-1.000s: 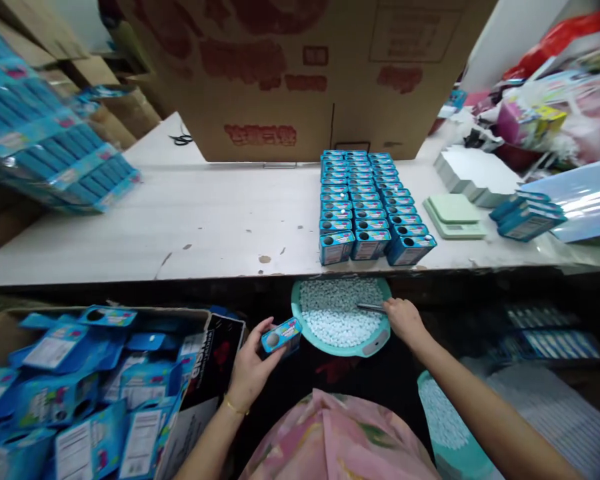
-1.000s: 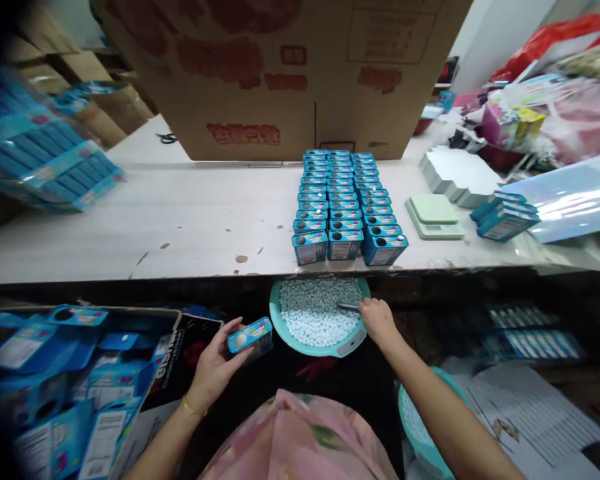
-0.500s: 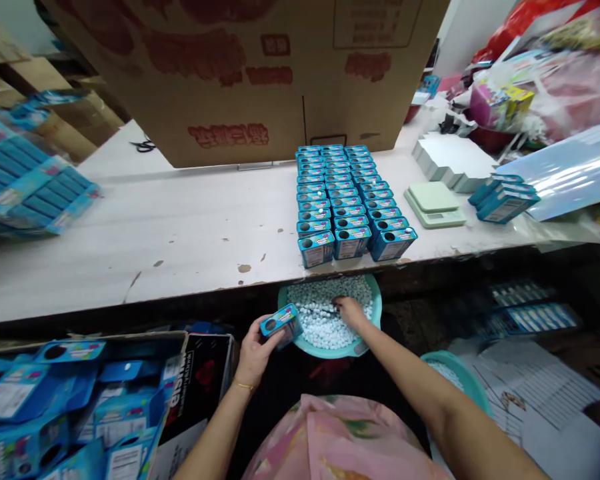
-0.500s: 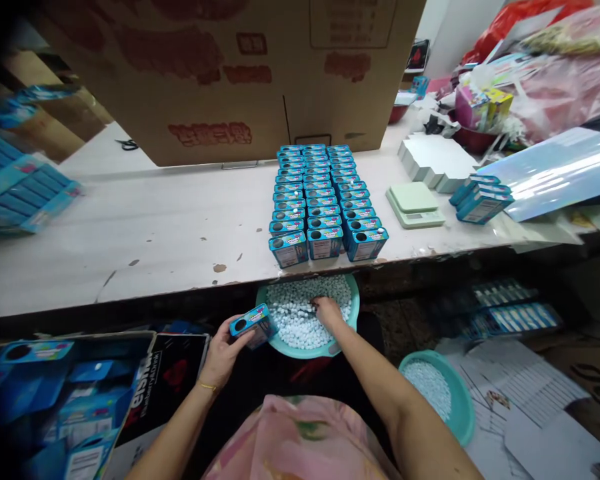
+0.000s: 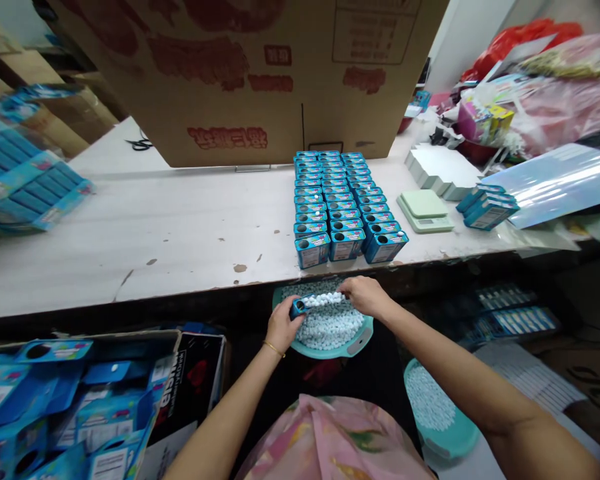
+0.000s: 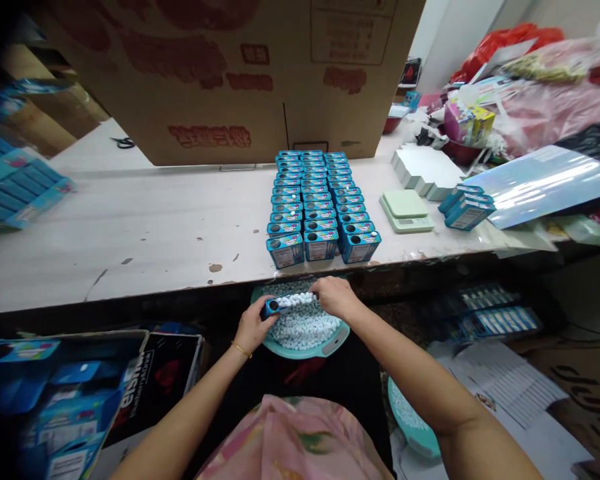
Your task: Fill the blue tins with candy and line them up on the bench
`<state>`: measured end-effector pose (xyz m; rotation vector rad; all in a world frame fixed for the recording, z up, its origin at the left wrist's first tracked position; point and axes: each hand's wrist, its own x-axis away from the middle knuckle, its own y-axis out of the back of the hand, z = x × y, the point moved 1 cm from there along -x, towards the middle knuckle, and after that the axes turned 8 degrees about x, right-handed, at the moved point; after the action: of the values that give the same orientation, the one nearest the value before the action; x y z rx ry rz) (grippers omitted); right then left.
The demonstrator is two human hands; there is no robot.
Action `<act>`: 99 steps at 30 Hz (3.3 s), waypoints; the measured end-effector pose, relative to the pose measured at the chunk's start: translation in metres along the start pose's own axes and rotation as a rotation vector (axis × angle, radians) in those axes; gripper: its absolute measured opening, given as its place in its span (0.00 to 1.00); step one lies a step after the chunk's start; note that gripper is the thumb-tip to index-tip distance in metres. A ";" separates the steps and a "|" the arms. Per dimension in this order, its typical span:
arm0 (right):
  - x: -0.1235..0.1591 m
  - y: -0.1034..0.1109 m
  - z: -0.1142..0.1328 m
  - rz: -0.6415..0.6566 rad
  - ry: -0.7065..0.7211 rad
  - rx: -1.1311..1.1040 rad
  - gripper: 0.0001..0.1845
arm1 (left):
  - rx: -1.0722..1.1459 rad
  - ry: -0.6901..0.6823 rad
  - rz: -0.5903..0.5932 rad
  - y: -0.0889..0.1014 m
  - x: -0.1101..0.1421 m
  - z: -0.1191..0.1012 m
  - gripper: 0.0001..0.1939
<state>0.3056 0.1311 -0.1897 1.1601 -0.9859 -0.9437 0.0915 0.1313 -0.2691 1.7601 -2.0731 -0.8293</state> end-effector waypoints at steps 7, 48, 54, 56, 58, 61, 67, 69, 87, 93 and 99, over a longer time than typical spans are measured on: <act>0.002 0.020 0.041 -0.013 0.126 0.270 0.14 | -0.071 0.005 0.041 -0.009 -0.001 -0.004 0.20; 0.000 0.020 0.032 -0.020 0.103 0.204 0.13 | -0.031 -0.027 -0.080 -0.005 0.004 -0.005 0.18; 0.002 0.027 0.053 -0.068 0.159 0.334 0.13 | -0.034 -0.033 -0.072 -0.009 0.003 0.000 0.18; 0.002 0.027 0.052 -0.067 0.164 0.342 0.12 | -0.006 -0.028 -0.073 -0.009 0.002 0.004 0.18; 0.001 0.027 0.048 -0.040 0.154 0.341 0.12 | 0.043 -0.025 -0.066 -0.009 0.001 0.006 0.18; 0.000 0.027 0.044 0.006 0.135 0.334 0.13 | 0.116 -0.032 -0.045 -0.008 -0.001 0.006 0.18; 0.013 0.033 0.042 -0.066 0.127 0.342 0.12 | 0.182 -0.003 -0.057 -0.009 -0.002 0.004 0.17; 0.018 0.031 0.029 -0.047 0.092 0.323 0.12 | 0.205 -0.008 -0.057 -0.007 -0.002 0.005 0.17; -0.047 -0.137 0.014 0.089 -0.182 -0.216 0.17 | 0.336 0.129 -0.247 0.042 0.030 0.024 0.21; -0.020 -0.086 -0.017 -0.057 -0.102 -0.382 0.14 | 0.325 0.097 -0.259 0.036 0.025 0.019 0.21; 0.003 -0.010 -0.004 -0.066 0.004 -0.218 0.16 | 0.199 0.043 -0.181 0.008 0.014 0.005 0.17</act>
<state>0.3094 0.1275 -0.2000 1.0153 -0.8234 -1.0734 0.0790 0.1199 -0.2704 2.0759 -2.0522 -0.6436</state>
